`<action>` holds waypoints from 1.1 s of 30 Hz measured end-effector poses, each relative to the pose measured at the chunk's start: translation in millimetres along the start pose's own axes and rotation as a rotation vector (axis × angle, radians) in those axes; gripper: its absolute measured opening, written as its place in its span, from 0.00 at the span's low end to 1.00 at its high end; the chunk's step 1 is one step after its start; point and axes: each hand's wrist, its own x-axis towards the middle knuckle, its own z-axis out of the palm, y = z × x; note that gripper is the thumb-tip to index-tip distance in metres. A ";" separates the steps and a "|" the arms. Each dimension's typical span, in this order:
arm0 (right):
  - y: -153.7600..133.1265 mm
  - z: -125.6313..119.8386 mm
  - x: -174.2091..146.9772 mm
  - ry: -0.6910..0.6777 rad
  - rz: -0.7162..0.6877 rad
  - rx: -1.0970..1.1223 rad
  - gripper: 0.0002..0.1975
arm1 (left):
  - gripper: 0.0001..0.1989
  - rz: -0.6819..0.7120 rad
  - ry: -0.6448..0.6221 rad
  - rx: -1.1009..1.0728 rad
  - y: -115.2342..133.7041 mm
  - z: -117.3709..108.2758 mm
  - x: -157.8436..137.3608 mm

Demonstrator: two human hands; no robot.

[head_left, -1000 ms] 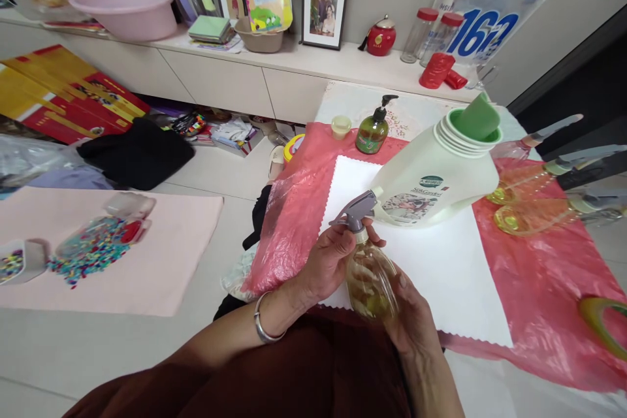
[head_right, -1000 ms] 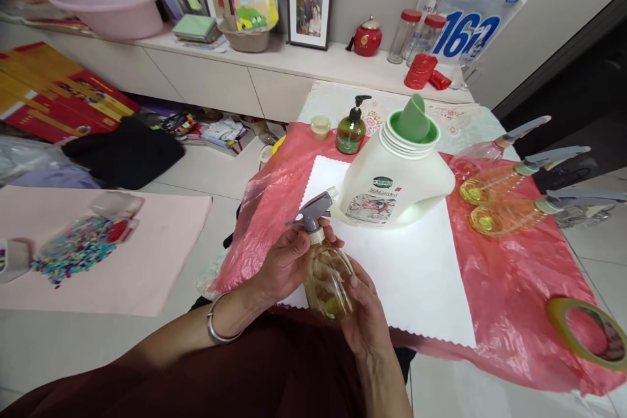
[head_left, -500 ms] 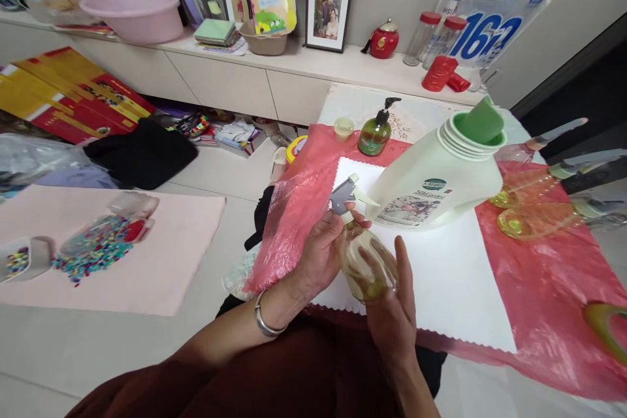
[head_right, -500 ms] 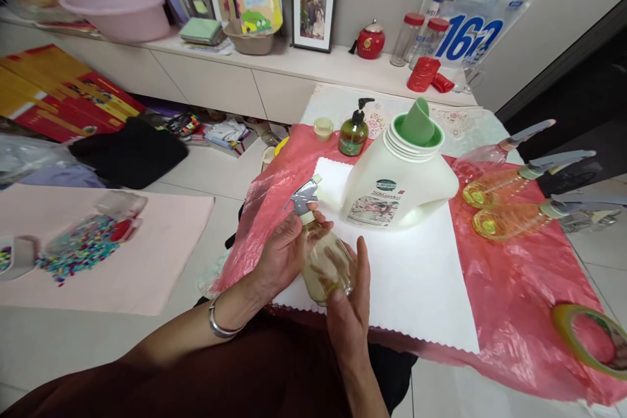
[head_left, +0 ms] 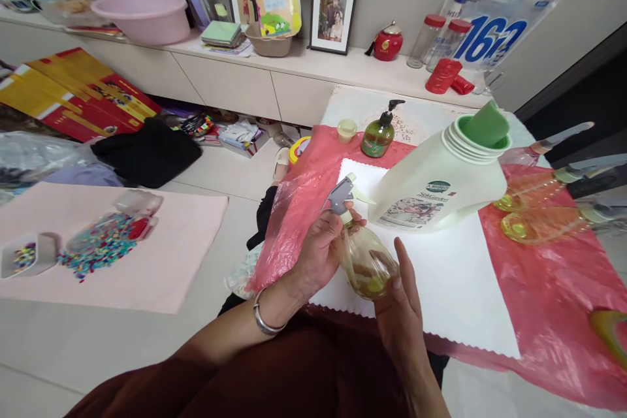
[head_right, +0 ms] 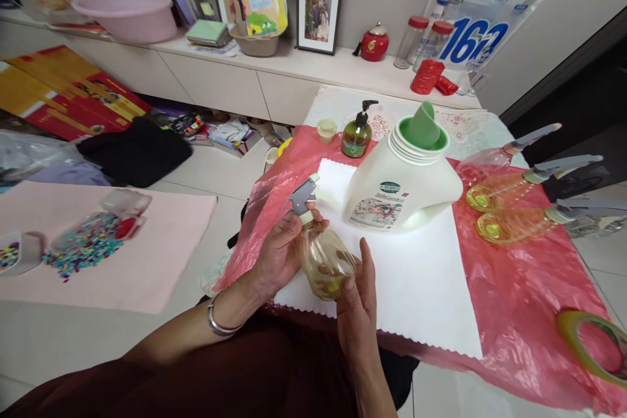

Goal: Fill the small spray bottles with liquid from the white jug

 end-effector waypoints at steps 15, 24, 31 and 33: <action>-11.7 -4.1 -11.3 -0.230 0.260 0.171 0.45 | 0.15 -0.050 -0.035 -0.021 1.7 5.2 -2.4; -6.5 -1.0 -1.4 -0.192 0.185 0.016 0.39 | 0.15 0.037 0.000 0.029 7.8 10.9 -0.5; -3.1 -2.9 -1.7 -0.171 0.146 -0.063 0.42 | 0.15 0.013 -0.064 0.092 8.2 0.3 -0.4; -4.3 -5.4 -0.4 -0.164 0.325 0.025 0.45 | 0.16 -0.005 -0.098 0.118 7.0 -3.9 -0.6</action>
